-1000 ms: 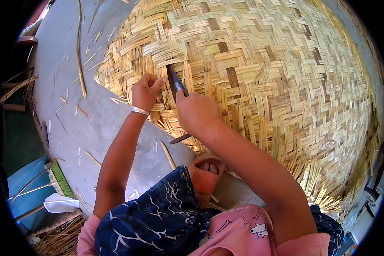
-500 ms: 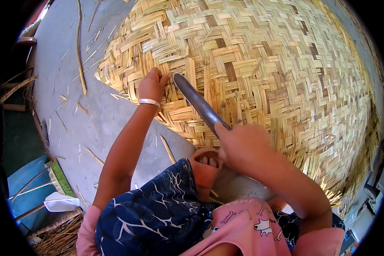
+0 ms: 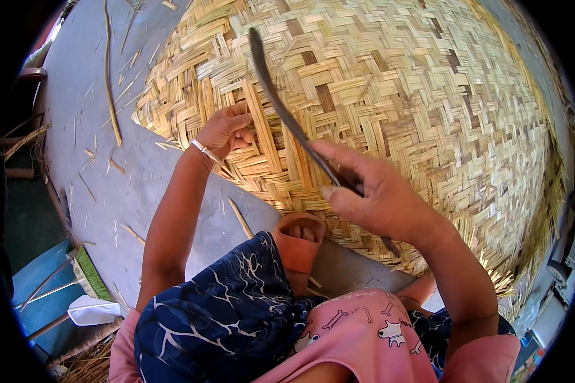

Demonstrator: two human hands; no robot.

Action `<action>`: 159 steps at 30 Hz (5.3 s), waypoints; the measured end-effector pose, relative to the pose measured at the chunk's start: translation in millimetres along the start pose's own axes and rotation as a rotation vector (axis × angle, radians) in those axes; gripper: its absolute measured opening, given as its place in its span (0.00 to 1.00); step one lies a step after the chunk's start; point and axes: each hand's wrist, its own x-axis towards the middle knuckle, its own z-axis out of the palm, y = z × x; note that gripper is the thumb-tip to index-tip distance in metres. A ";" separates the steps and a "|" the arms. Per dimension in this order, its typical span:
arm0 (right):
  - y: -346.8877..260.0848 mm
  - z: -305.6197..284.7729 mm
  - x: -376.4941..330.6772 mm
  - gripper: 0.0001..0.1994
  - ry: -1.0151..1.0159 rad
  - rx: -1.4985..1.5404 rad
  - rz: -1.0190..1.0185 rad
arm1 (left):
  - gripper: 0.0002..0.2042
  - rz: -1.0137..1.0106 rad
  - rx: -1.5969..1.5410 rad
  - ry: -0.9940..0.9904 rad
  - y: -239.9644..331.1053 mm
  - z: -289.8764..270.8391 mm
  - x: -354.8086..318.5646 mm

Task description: The person is weaving a large mat using dried palm leaves. They use a knife to trim and adjust the leaves, securing them into the woven structure.

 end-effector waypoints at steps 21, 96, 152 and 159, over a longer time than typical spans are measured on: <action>10.6 25.4 47.5 0.26 -0.098 -0.757 0.036 | 0.10 0.078 -0.030 0.371 -30.1 -9.1 -7.1; 27.5 13.8 16.5 0.26 -0.127 -0.510 0.142 | 0.10 0.234 0.259 0.540 -62.8 35.3 -16.2; 38.0 -14.0 -47.5 0.29 -0.090 -0.163 0.149 | 0.13 -0.044 -0.012 -0.087 -38.1 60.7 -8.1; 41.0 1.9 -42.6 0.31 -0.291 -0.332 0.180 | 0.11 0.092 0.402 0.136 -53.1 60.5 -19.9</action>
